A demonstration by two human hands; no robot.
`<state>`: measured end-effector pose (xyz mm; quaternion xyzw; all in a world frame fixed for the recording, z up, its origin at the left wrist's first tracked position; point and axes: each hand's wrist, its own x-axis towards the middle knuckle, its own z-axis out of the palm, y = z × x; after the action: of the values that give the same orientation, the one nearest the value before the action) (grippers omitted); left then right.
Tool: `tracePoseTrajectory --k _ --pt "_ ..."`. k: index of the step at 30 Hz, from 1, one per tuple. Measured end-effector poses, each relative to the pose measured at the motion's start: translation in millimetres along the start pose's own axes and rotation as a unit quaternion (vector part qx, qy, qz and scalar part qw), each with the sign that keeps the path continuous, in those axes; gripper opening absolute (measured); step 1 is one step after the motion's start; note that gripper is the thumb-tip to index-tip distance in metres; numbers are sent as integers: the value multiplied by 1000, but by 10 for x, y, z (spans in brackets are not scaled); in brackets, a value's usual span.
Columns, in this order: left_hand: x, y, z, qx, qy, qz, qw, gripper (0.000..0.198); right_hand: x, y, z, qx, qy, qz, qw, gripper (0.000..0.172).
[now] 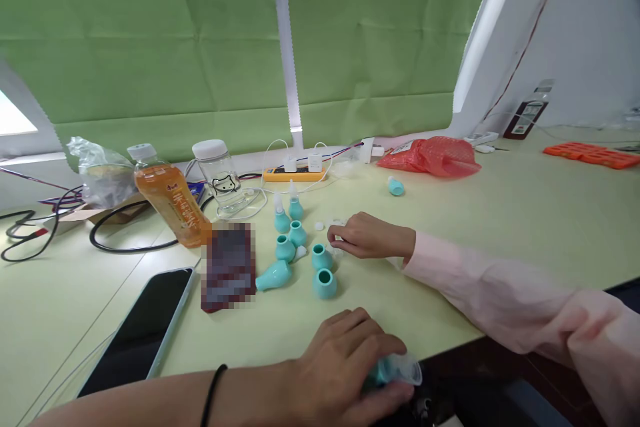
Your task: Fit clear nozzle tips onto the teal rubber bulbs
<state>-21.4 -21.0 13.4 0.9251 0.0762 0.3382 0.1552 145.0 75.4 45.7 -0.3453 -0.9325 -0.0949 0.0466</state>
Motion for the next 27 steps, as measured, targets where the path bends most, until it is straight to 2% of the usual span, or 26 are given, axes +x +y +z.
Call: tracePoseTrajectory --k 3,5,8,10,11,12,14,16,19,21,22,24,25,27 --pt "-97 -15 -22 -66 48 -69 994 19 -6 44 71 -40 -16 -3 999 24" --pt "-162 -50 -24 -108 89 -85 986 24 1 82 122 -52 -12 1 999 25" --pt "-251 -124 -73 -141 141 -37 979 30 40 135 204 -52 13 10 999 25" --pt "-300 -168 -149 -134 119 -13 984 31 77 167 262 -46 28 12 998 25" --pt "-320 -186 -192 -124 106 -21 986 30 95 184 293 -41 34 12 999 24" --pt "-336 -203 -231 -117 121 -33 985 31 111 200 323 -33 42 12 999 24" --pt "-359 -240 -282 -101 164 -101 976 35 133 226 370 -10 62 10 998 22" --pt "-368 -285 -289 -78 206 -174 960 32 133 224 372 25 105 12 994 20" --pt "-360 -342 -256 -52 217 -253 941 24 69 99 228 96 228 20 969 17" --pt "-348 -348 -238 -59 224 -257 938 25 -11 -81 55 133 303 14 944 16" --pt "-344 -338 -233 -68 232 -247 938 27 -56 -192 -30 145 312 5 939 16" --pt "-342 -303 -230 -90 235 -218 943 28 -141 -422 -151 152 252 -17 955 29" --pt "-346 -282 -230 -100 224 -204 948 27 -175 -528 -172 141 232 -40 962 38" --pt "-361 -248 -228 -110 180 -178 961 25 -217 -697 -138 122 182 -68 973 46"
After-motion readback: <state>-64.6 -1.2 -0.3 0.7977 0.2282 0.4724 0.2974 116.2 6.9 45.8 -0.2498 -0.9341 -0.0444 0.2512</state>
